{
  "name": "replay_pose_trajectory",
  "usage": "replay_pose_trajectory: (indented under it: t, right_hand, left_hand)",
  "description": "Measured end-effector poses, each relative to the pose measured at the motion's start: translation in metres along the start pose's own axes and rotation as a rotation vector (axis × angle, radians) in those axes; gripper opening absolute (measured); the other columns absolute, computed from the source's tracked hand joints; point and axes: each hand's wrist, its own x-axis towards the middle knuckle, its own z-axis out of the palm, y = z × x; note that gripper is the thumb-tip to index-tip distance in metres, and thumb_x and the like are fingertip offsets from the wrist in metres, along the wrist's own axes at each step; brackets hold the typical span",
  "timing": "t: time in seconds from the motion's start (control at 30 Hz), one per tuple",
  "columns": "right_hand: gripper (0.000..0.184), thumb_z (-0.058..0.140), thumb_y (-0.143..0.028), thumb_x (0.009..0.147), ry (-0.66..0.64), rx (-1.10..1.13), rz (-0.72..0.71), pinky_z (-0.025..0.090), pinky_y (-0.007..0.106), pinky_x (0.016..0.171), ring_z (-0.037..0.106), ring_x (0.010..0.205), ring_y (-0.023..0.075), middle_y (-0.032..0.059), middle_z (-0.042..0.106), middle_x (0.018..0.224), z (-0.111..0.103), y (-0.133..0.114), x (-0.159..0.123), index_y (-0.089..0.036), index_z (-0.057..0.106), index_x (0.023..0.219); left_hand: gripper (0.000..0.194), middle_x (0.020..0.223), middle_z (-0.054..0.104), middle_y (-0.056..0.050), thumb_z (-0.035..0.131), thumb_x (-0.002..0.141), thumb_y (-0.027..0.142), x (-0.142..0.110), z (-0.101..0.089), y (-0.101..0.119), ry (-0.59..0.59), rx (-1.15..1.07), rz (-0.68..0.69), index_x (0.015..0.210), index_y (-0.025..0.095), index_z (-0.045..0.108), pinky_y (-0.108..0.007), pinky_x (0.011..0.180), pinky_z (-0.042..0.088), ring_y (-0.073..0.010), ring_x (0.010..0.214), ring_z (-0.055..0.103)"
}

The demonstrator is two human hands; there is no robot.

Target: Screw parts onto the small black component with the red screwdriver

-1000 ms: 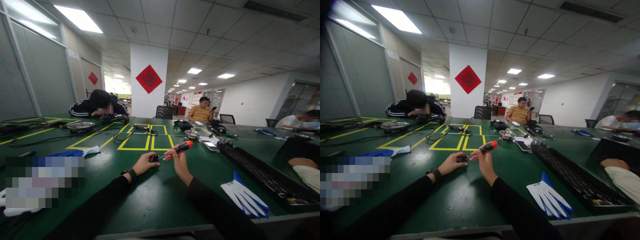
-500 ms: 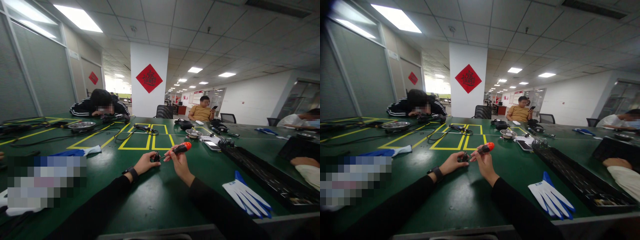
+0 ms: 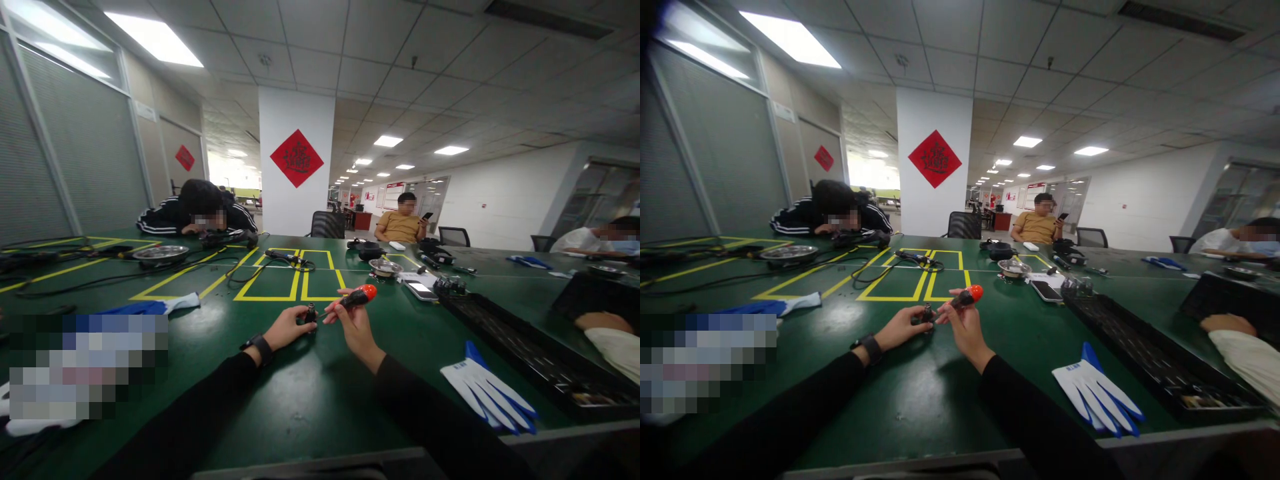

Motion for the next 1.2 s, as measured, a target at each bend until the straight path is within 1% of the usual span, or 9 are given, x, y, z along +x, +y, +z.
replay_pose_trajectory:
  t: [0.27, 0.4, 0.57, 0.7, 0.8, 0.93, 1.03, 1.13, 1.2]
  right_hand:
    - [0.024, 0.052, -0.028, 0.082, 0.036, 0.125, 0.041, 0.051, 0.026, 0.056, 0.063, 0.056, 0.0128, -0.0013, 0.061, 0.075, -0.0027, 0.0045, 0.0037, -0.022, 0.043, 0.102]
    - [0.021, 0.048, -0.028, 0.083, 0.017, 0.182, 0.066, 0.052, 0.028, 0.059, 0.064, 0.06, 0.0133, 0.0018, 0.063, 0.083, -0.0049, 0.0049, 0.0045, -0.021, 0.045, 0.103]
    - [0.026, 0.055, -0.028, 0.08, 0.048, 0.113, 0.077, 0.053, 0.026, 0.053, 0.062, 0.054, 0.0112, 0.0048, 0.065, 0.091, -0.0039, 0.0043, 0.0075, -0.019, 0.046, 0.102]
    - [0.022, 0.06, -0.029, 0.076, 0.046, 0.102, 0.086, 0.051, 0.024, 0.045, 0.06, 0.046, 0.0111, 0.0019, 0.065, 0.078, -0.0039, 0.0074, 0.0091, -0.019, 0.044, 0.087]
    - [0.026, 0.06, -0.029, 0.076, 0.051, 0.161, 0.088, 0.05, 0.023, 0.042, 0.058, 0.043, 0.0113, -0.003, 0.063, 0.069, -0.0046, 0.0096, 0.0079, -0.022, 0.039, 0.089]
    - [0.031, 0.054, -0.026, 0.08, 0.032, 0.227, 0.085, 0.053, 0.027, 0.054, 0.062, 0.055, 0.011, 0.0011, 0.063, 0.088, -0.0052, 0.0089, 0.0059, -0.024, 0.04, 0.107]
    - [0.036, 0.048, -0.025, 0.083, 0.019, 0.236, 0.082, 0.054, 0.029, 0.057, 0.062, 0.059, 0.0107, 0.005, 0.059, 0.106, -0.0057, 0.006, 0.0061, -0.026, 0.038, 0.117]
    - [0.038, 0.05, -0.025, 0.081, 0.014, 0.186, 0.074, 0.053, 0.027, 0.054, 0.061, 0.057, 0.0095, 0.0056, 0.056, 0.113, -0.0061, 0.0044, 0.0077, -0.026, 0.04, 0.117]
    - [0.035, 0.054, -0.025, 0.08, 0.008, 0.155, 0.072, 0.053, 0.026, 0.052, 0.06, 0.055, 0.009, 0.0052, 0.058, 0.109, -0.0063, 0.0053, 0.0091, -0.025, 0.043, 0.113]
  left_hand:
    - [0.035, 0.091, 0.067, -0.006, 0.059, 0.072, 0.038, 0.0013, -0.0009, -0.0012, -0.018, -0.003, 0.018, 0.099, 0.017, 0.065, -0.03, 0.078, 0.043, -0.0203, 0.083, 0.059]
    - [0.034, 0.089, 0.067, -0.005, 0.059, 0.072, 0.038, 0.0016, -0.001, -0.0011, -0.01, 0.028, 0.014, 0.098, 0.017, 0.065, -0.029, 0.075, 0.043, -0.02, 0.082, 0.058]
    - [0.034, 0.09, 0.066, -0.005, 0.059, 0.072, 0.038, 0.0013, -0.0014, -0.0012, -0.006, 0.033, 0.026, 0.098, 0.018, 0.066, -0.029, 0.074, 0.043, -0.0197, 0.081, 0.057]
    - [0.034, 0.091, 0.066, -0.005, 0.059, 0.072, 0.037, 0.0007, -0.0006, -0.0019, -0.003, 0.037, 0.024, 0.099, 0.017, 0.065, -0.028, 0.076, 0.043, -0.0198, 0.083, 0.057]
    - [0.034, 0.092, 0.066, -0.005, 0.058, 0.072, 0.037, 0.0009, -0.0004, -0.002, -0.01, 0.032, 0.02, 0.099, 0.017, 0.065, -0.028, 0.076, 0.043, -0.0196, 0.083, 0.058]
    - [0.034, 0.091, 0.066, -0.005, 0.058, 0.072, 0.037, 0.0019, -0.0008, -0.002, -0.018, 0.025, 0.02, 0.099, 0.017, 0.065, -0.028, 0.075, 0.043, -0.0193, 0.082, 0.058]
    - [0.034, 0.091, 0.066, -0.005, 0.058, 0.072, 0.037, 0.0021, -0.0006, -0.0018, -0.019, 0.014, 0.019, 0.099, 0.017, 0.064, -0.028, 0.075, 0.044, -0.019, 0.081, 0.058]
    - [0.035, 0.091, 0.066, -0.005, 0.058, 0.072, 0.038, 0.0018, 0.0002, -0.0012, -0.021, 0.007, 0.016, 0.099, 0.016, 0.064, -0.028, 0.076, 0.044, -0.0193, 0.082, 0.058]
    - [0.035, 0.09, 0.066, -0.005, 0.058, 0.072, 0.039, 0.0017, 0.0006, -0.0009, -0.022, 0.008, 0.013, 0.098, 0.016, 0.064, -0.029, 0.076, 0.044, -0.0195, 0.081, 0.059]
